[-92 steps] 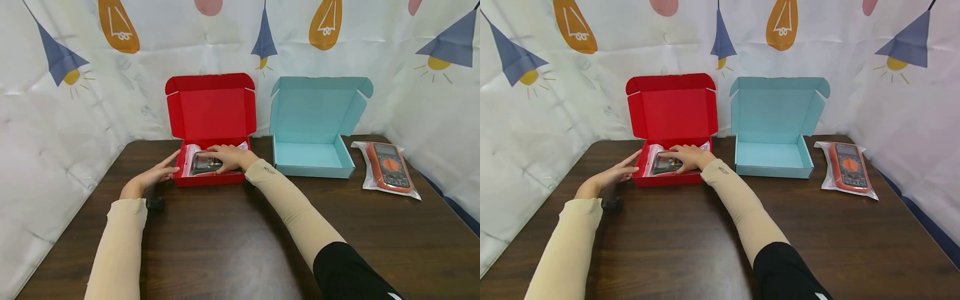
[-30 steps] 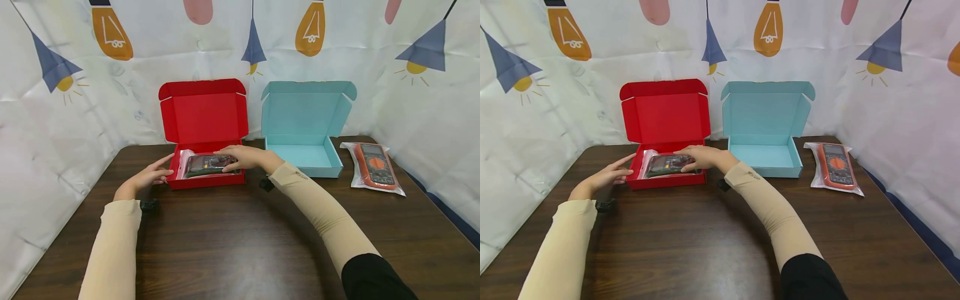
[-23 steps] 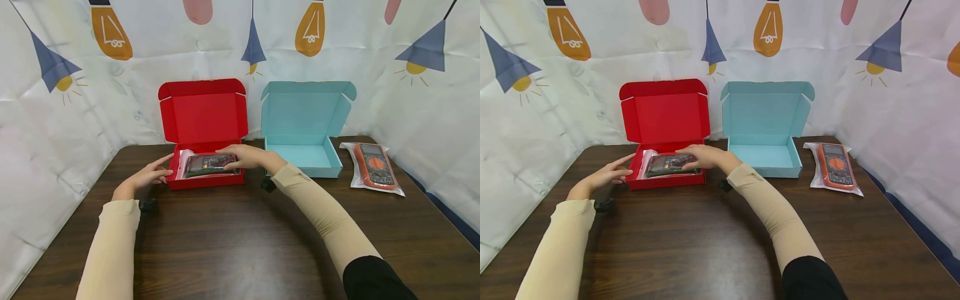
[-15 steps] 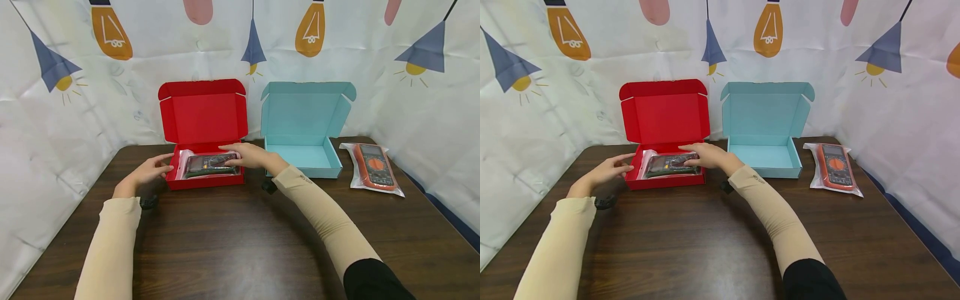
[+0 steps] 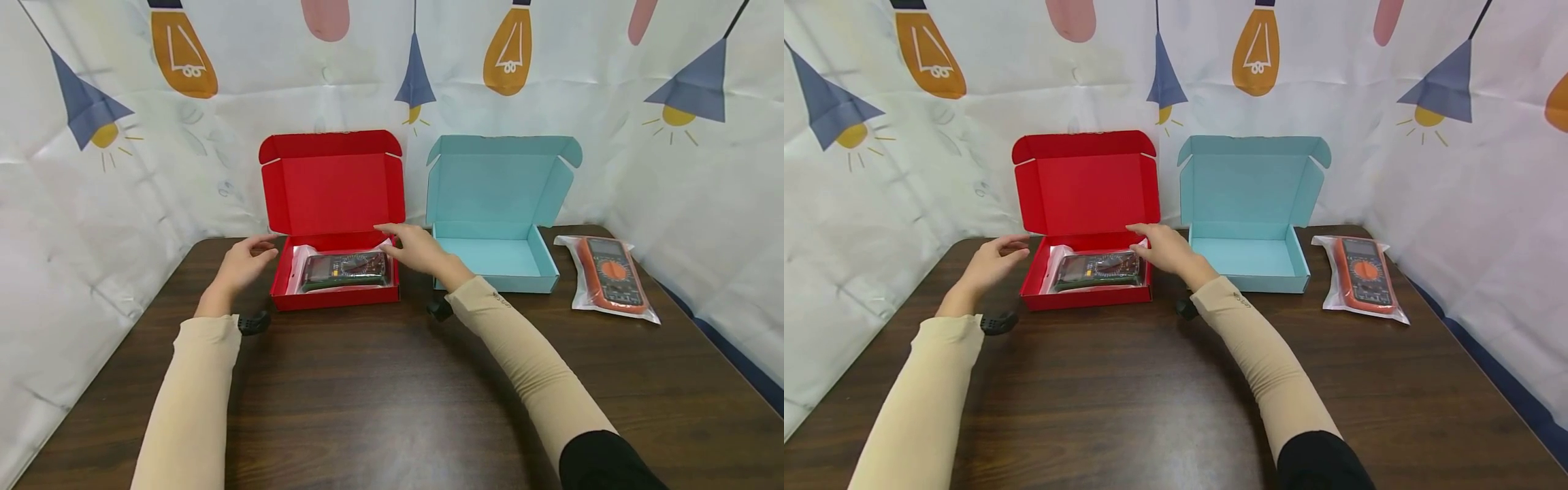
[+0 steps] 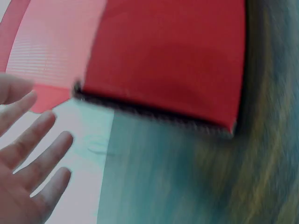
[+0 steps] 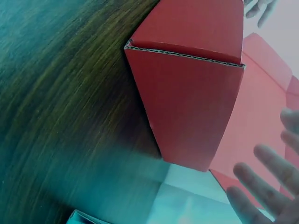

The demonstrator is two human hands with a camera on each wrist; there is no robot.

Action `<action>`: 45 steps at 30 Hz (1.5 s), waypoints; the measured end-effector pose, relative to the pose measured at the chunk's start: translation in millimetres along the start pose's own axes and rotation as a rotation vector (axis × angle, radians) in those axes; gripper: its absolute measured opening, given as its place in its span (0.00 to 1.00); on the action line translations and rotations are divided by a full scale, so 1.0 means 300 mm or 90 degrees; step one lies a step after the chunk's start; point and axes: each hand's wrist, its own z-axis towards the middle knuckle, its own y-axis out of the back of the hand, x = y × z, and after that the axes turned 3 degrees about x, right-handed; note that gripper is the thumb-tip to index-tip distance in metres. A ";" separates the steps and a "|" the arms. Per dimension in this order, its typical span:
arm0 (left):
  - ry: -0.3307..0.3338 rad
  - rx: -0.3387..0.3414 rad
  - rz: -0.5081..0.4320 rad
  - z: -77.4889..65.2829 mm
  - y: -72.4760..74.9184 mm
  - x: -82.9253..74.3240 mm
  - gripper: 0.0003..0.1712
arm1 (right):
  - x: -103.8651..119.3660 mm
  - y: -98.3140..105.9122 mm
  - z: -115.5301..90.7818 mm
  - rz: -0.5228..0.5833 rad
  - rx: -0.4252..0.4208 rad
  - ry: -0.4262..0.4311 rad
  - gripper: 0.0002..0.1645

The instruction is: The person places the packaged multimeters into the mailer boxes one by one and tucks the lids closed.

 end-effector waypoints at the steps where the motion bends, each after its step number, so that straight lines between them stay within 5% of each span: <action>1: -0.002 -0.021 -0.008 0.003 -0.001 -0.004 0.29 | -0.004 -0.001 0.002 0.003 -0.017 -0.006 0.33; 8: 0.023 -0.144 -0.073 0.034 -0.007 -0.029 0.28 | -0.029 -0.008 0.028 0.058 -0.135 -0.051 0.33; 13: 0.056 -0.168 -0.135 0.056 -0.006 -0.038 0.32 | -0.039 -0.023 0.046 0.074 -0.164 -0.073 0.38; 21: 0.097 -0.140 -0.211 0.088 -0.006 -0.061 0.38 | -0.056 -0.042 0.066 0.079 -0.172 -0.121 0.46; 30: 0.089 -0.078 -0.293 0.121 -0.012 -0.066 0.41 | -0.053 -0.048 0.078 0.129 -0.165 -0.121 0.48; 45: 0.074 -0.063 -0.322 0.114 -0.027 -0.076 0.39 | -0.058 -0.054 0.083 0.351 -0.213 -0.128 0.44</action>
